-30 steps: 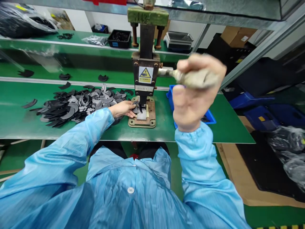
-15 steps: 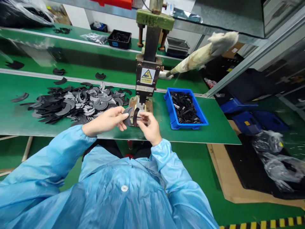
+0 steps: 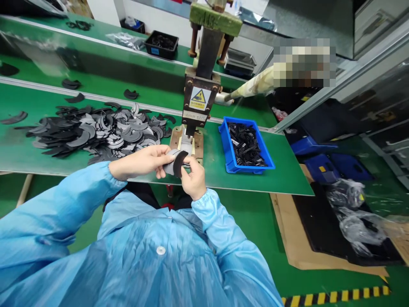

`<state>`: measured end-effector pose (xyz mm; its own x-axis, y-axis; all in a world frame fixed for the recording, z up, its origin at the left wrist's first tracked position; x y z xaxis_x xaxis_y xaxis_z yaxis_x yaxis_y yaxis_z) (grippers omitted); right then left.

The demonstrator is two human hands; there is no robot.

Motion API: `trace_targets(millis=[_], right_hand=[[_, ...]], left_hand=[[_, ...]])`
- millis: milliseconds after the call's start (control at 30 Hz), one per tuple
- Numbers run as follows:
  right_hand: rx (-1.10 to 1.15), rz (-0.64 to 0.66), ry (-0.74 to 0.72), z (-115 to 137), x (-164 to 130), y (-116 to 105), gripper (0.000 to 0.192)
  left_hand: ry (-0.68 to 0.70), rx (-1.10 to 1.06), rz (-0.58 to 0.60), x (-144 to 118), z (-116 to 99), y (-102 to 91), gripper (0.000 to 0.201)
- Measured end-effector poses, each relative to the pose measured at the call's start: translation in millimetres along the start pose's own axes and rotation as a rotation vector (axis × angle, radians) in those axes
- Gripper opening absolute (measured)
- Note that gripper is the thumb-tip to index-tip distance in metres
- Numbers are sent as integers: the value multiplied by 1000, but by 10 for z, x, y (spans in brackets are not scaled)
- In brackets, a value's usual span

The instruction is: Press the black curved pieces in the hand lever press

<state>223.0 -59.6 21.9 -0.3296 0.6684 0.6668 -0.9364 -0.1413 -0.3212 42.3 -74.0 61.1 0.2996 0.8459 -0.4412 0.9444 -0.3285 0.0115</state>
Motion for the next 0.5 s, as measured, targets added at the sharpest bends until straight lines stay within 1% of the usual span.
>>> trace_targets(millis=[100,133,167,233,267,300,333,400,433,500], right_hand=[[-73,37,-65,53,58,-83,21],[-92,48,-90,66,74,-110,20],[-109,60,-114,75,86,-133,19],[-135,78,-153,82,96,-162,17],[-145,86,-168,83,96,-168,16],[-153,94,-182,85,92,-168,15],[-159,104,-193,87,86,-163,14],[-162,126,-209,96,66,-146,12],[-161,135,-213,100,52,-139,12],[-157,147,-214,106,22,-131,13]], left_hand=[[32,85,-69,36,23,-60,47],[70,123,-129,25,15,-84,44],[133,171,-223,-4,-9,-111,41],[318,305,-448,-108,-95,-137,34],[418,383,-531,-165,-139,-118,31],[499,459,-570,-202,-169,-79,29],[550,516,-566,-212,-178,-34,28],[555,547,-518,-162,-142,16,27],[521,516,-506,-116,-104,9,28],[414,386,-478,-10,-3,-34,33]])
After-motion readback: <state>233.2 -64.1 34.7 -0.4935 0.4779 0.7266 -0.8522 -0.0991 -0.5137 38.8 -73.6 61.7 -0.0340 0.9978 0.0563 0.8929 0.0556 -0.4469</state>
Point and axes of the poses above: each hand's wrist, its own x-axis towards the middle knuckle, its own y-axis out of the palm, z = x × y, the point moved 5 cm from there along x, towards the middle knuckle, and after that the axes turned 12 degrees about -y, right-handed, at the moved point
